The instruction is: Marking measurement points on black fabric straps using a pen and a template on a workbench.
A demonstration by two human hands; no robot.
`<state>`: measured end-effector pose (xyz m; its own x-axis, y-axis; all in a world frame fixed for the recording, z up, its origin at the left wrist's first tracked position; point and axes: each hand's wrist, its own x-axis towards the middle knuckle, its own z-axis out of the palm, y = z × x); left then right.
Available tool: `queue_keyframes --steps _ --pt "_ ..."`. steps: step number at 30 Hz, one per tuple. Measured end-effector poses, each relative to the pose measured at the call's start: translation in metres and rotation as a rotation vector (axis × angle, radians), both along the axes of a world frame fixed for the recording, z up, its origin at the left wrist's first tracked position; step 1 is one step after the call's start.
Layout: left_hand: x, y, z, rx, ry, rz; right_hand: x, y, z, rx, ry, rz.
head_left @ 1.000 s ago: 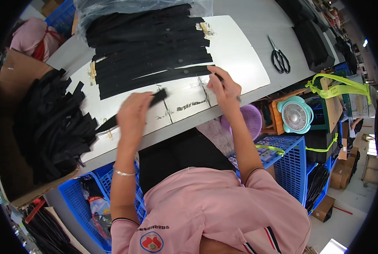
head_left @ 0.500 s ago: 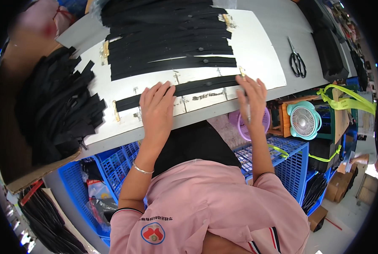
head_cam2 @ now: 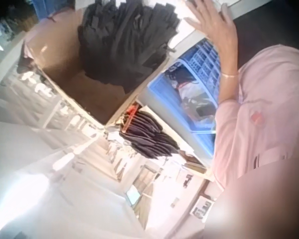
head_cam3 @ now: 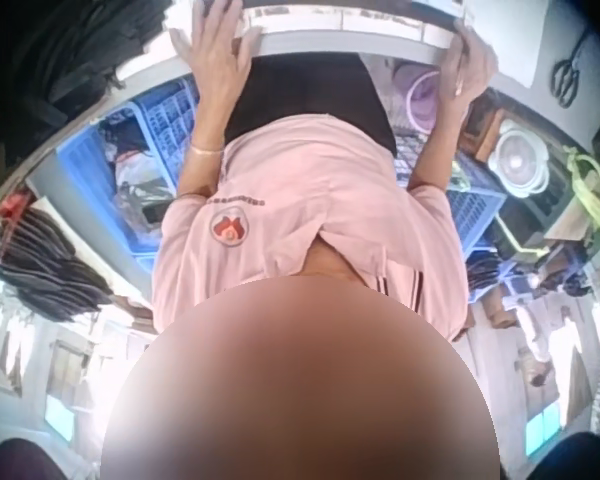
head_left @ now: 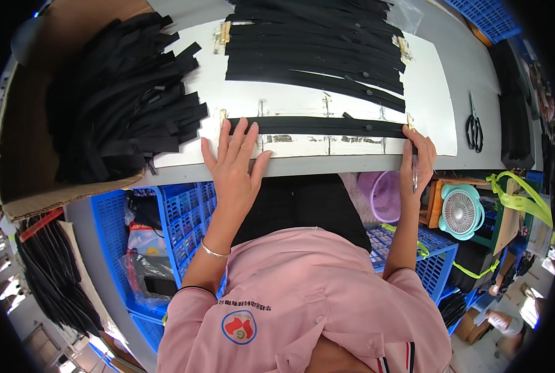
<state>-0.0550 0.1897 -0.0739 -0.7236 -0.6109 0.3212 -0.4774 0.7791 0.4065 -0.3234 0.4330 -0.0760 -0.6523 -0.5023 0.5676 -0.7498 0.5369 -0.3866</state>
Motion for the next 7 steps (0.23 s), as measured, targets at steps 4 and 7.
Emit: queue_keyframes --steps 4,7 --pt "0.000 0.000 -0.003 -0.034 0.011 0.018 0.024 -0.031 0.027 -0.003 -0.005 0.015" --pt "0.002 -0.003 -0.006 -0.005 0.035 -0.001 0.050 -0.065 0.033 -0.054 -0.312 0.257"
